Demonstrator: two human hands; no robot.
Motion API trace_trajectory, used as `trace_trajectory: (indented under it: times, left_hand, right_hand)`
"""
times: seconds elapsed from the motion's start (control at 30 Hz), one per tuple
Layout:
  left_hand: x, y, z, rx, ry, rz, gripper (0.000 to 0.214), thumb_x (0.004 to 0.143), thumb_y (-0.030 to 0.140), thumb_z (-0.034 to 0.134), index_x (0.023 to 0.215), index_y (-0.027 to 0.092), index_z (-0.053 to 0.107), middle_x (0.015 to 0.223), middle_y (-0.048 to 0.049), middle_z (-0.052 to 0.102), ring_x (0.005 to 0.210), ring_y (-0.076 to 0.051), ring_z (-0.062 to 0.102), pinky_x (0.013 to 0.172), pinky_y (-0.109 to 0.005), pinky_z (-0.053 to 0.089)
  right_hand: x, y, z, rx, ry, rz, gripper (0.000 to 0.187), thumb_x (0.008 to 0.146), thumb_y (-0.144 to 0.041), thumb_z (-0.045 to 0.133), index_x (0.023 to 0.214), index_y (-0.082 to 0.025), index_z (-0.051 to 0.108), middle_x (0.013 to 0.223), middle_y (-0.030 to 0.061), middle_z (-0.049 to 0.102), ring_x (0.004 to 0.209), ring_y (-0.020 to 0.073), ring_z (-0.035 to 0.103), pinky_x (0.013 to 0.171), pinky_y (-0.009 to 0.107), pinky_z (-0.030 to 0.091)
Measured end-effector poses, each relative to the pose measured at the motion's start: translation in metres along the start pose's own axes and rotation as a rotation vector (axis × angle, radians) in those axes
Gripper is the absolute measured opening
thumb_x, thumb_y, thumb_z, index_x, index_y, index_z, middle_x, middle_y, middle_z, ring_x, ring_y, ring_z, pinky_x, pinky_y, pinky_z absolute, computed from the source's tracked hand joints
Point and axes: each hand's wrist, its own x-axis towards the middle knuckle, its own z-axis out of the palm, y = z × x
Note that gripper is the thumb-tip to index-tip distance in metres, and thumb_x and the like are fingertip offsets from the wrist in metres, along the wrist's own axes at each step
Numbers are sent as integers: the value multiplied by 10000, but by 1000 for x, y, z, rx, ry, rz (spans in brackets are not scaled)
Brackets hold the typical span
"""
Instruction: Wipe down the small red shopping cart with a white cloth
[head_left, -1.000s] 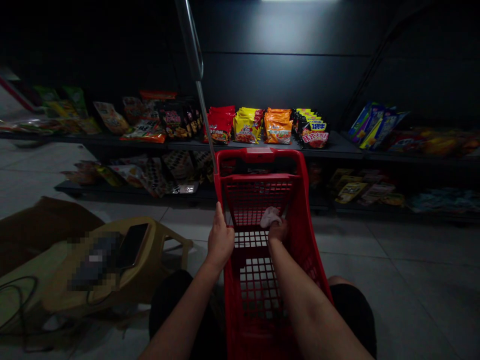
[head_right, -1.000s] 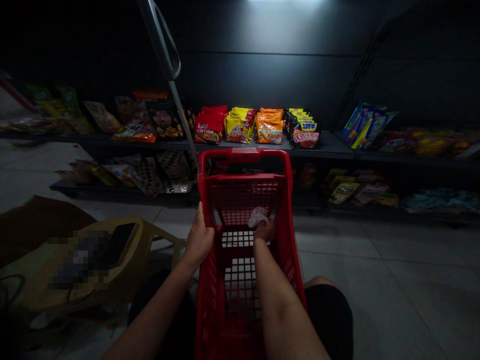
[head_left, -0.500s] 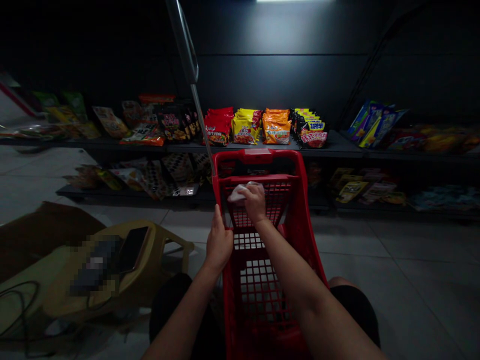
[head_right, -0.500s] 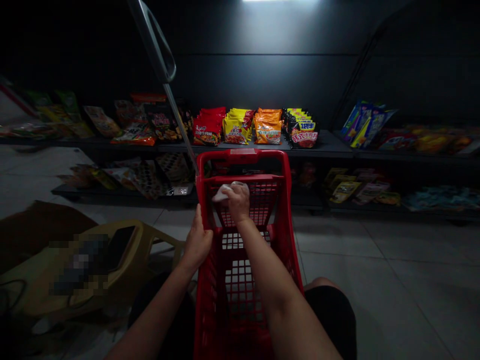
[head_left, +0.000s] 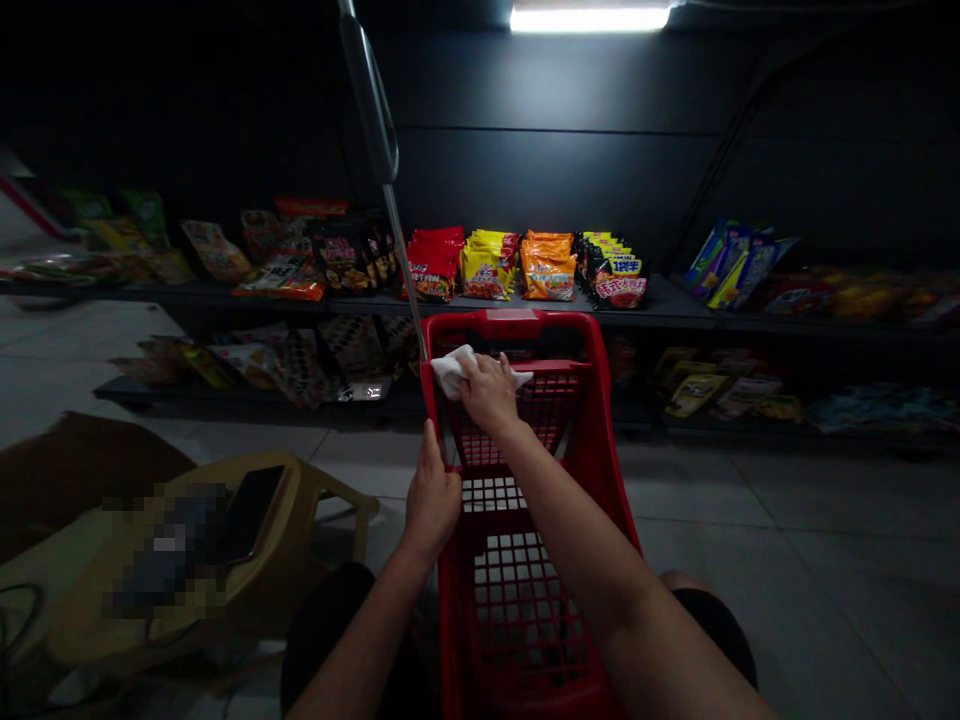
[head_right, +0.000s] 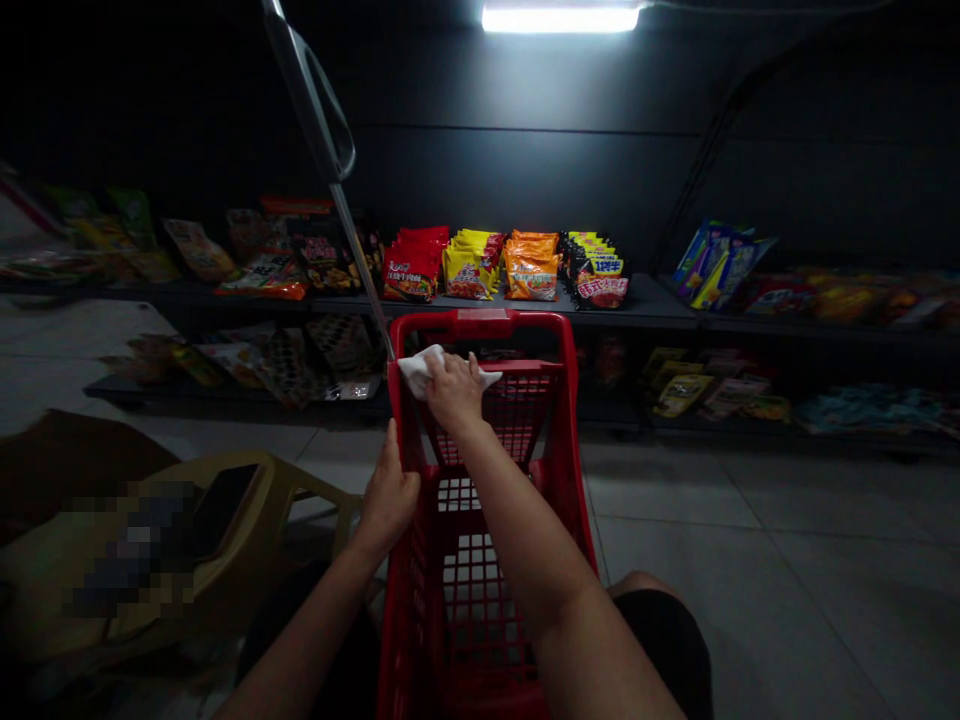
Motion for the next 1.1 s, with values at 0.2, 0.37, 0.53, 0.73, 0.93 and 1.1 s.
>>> trace_trajectory:
  times: [0.2,0.37,0.53,0.73,0.93,1.1]
  left_hand:
    - [3,-3,-5,-44,8,10,887,780,55,467,1599,152,140,1641,-119,280,1506,-231,293,1237,-411,272]
    - [7,-4,-3,-72,-3,16,873,790,68,477,1596,132,148,1641,-133,270,1506,-239,291,1238,-421,274]
    - [7,-3,-2,-114,1,17,850,798,64,455,1592,117,157,1639,-138,275,1512,-221,275,1247,-401,249]
    - [7,-6,1,-116,31,5,866,780,65,465,1591,141,172,1632,-135,296,1502,-228,300,1234,-412,282]
    - [6,-14,4,-116,21,42,850,831,122,477,1602,193,128,1646,-115,267,1513,-230,273,1235,-442,265]
    - [7,-13,4,-98,4,23,840,840,142,469,1601,151,113,1647,-141,254,1515,-241,268,1231,-442,273]
  right_hand:
    - [11,47,-32,-115,-163,-75,286,922,-220,498,1160,-239,655,1096,51,731,1129,222,589,1219,541,61]
    - [-9,118,-83,-332,-79,93,194,871,-236,550,987,-207,703,984,84,760,1193,299,540,1194,612,64]
    - [-42,135,-106,-372,-40,96,299,918,-210,477,1124,-174,691,1188,131,715,1309,299,498,1206,576,121]
    - [-82,126,-109,-313,-100,49,310,945,-191,469,1154,-216,697,1213,105,707,1490,276,299,1204,485,227]
    - [-93,117,-113,-262,-120,38,207,894,-191,543,923,-251,738,987,74,756,1470,269,342,1234,490,149]
    - [-61,118,-126,-1,36,122,283,923,-212,457,1062,-238,703,1115,54,736,1154,229,619,1168,482,277]
